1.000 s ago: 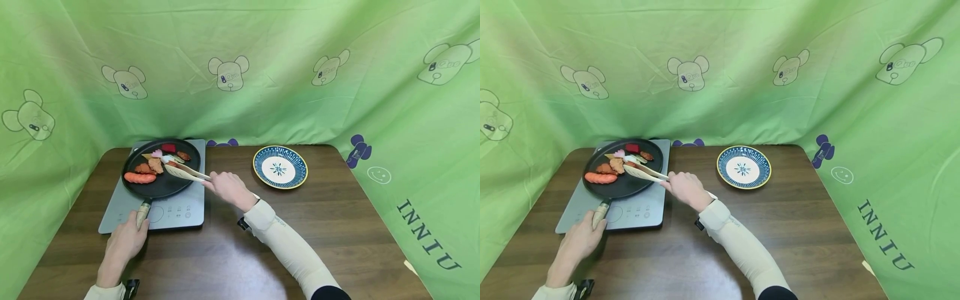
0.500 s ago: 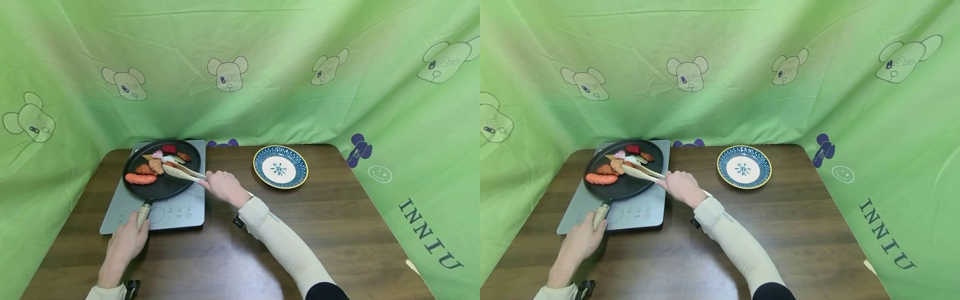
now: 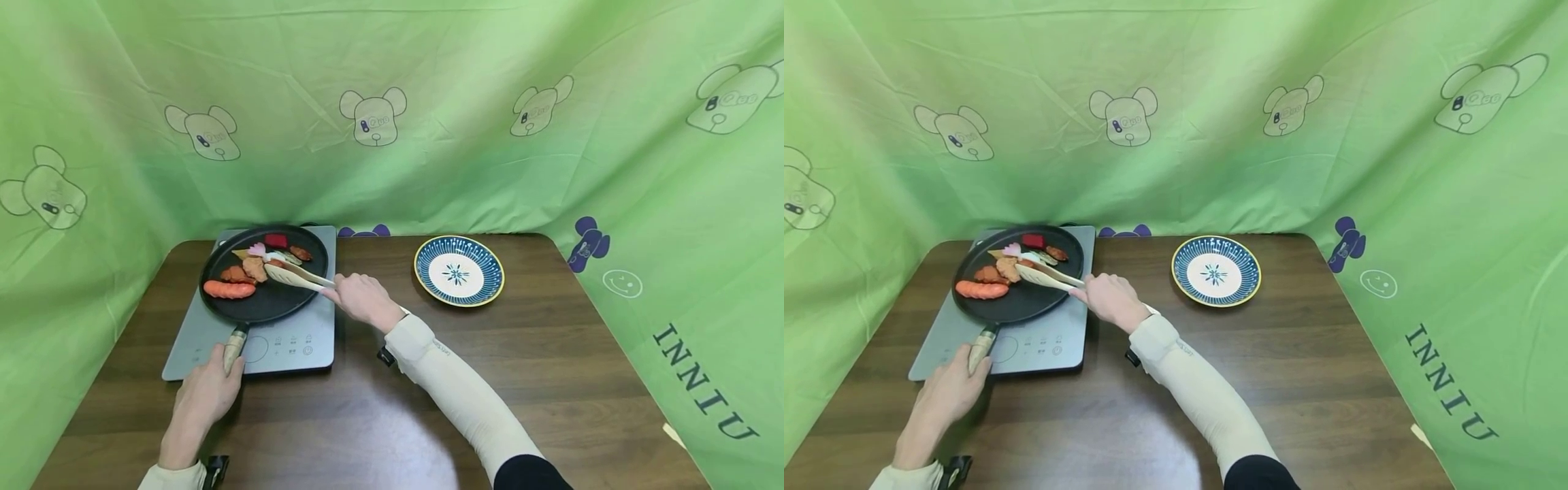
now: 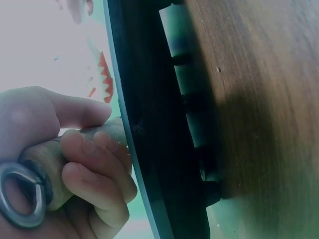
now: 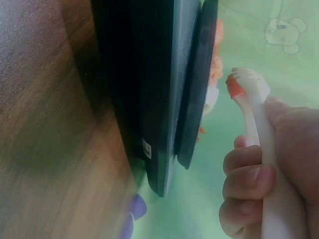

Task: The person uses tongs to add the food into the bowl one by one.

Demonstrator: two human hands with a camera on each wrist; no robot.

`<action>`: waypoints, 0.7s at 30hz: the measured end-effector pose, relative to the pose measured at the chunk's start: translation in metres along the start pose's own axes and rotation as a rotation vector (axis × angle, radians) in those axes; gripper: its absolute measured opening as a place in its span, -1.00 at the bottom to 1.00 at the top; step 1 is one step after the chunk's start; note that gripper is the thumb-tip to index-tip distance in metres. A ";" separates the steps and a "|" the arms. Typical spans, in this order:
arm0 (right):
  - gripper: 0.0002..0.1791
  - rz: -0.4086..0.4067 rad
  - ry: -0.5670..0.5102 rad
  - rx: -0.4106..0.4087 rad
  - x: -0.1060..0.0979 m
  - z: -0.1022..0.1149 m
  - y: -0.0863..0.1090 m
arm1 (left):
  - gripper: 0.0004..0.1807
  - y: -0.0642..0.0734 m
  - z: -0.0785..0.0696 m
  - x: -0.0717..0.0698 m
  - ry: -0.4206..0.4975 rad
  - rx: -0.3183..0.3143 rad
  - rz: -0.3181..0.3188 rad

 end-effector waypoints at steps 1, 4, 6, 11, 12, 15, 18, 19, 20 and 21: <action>-0.52 0.000 0.001 0.001 0.000 0.000 -0.001 | -0.34 0.000 0.000 0.000 -0.003 0.000 0.000; -0.53 0.004 -0.002 0.008 0.001 0.000 -0.004 | -0.33 0.000 0.000 -0.001 -0.005 -0.009 0.005; -0.53 0.014 -0.010 0.021 0.001 -0.001 -0.007 | -0.33 0.000 0.001 -0.001 -0.007 -0.012 0.005; -0.52 0.040 -0.024 0.065 0.002 -0.007 -0.015 | -0.34 0.000 0.001 -0.001 -0.003 -0.009 -0.004; -0.52 0.045 -0.028 0.073 0.002 -0.009 -0.016 | -0.34 -0.001 0.001 -0.001 -0.003 -0.008 -0.007; -0.51 0.059 -0.033 0.098 0.002 -0.016 -0.021 | -0.34 -0.001 0.000 -0.002 -0.008 -0.009 -0.006; -0.49 0.069 -0.043 0.118 0.003 -0.023 -0.025 | -0.33 -0.001 -0.001 -0.002 -0.012 -0.009 -0.001; -0.49 0.070 -0.045 0.123 0.003 -0.025 -0.026 | -0.32 -0.001 -0.001 -0.002 -0.012 -0.010 0.001; -0.48 0.070 -0.050 0.127 0.003 -0.027 -0.027 | -0.32 -0.001 -0.001 -0.002 -0.013 -0.010 0.002; -0.48 0.071 -0.056 0.130 0.003 -0.028 -0.028 | -0.32 -0.001 -0.001 -0.002 -0.014 -0.010 0.002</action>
Point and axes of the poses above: each hand's wrist, its own y-axis away from the middle knuckle, its own x-axis out of the palm, z = x × y, the point moved 9 cm from there along -y, towards the middle knuckle, and after that the axes turned 9 degrees about x, right-handed, at the moved point
